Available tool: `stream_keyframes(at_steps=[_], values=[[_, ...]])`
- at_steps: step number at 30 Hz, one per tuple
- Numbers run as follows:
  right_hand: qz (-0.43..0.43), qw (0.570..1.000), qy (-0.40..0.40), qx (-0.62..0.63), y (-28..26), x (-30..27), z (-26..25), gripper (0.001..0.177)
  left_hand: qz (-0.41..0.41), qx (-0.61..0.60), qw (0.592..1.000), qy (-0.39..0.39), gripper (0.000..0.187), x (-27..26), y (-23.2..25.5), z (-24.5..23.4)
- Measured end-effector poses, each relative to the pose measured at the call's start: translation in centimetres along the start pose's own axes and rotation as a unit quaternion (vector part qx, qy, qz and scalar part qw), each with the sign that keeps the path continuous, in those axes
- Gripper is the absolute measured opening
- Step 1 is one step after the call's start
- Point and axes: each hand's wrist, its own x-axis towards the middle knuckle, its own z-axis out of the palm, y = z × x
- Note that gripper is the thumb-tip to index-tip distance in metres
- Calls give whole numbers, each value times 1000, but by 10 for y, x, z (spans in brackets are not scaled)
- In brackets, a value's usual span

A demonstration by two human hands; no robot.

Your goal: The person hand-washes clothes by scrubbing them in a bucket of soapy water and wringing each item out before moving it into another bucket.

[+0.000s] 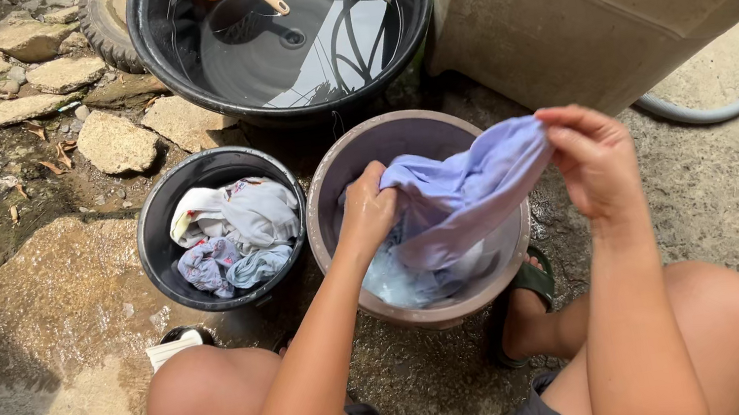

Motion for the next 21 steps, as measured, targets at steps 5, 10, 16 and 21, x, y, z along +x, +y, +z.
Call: stream_keyframes(at_steps=[5, 10, 16, 21], values=[[157, 954, -19, -253, 90, 18, -27, 23, 39, 19, 998, 52, 13, -13, 57, -6], [147, 738, -157, -640, 218, 28, -24, 71, 20, 323, 945, -39, 43, 10, -8, 17], [257, 585, -378, -670, 362, 4, -14, 128, -362, 419, 766, -327, 122, 25, -72, 66], [233, 507, -465, -688, 412, 0, -25, 82, -368, 460, 720, -367, 127, 33, -124, 94]])
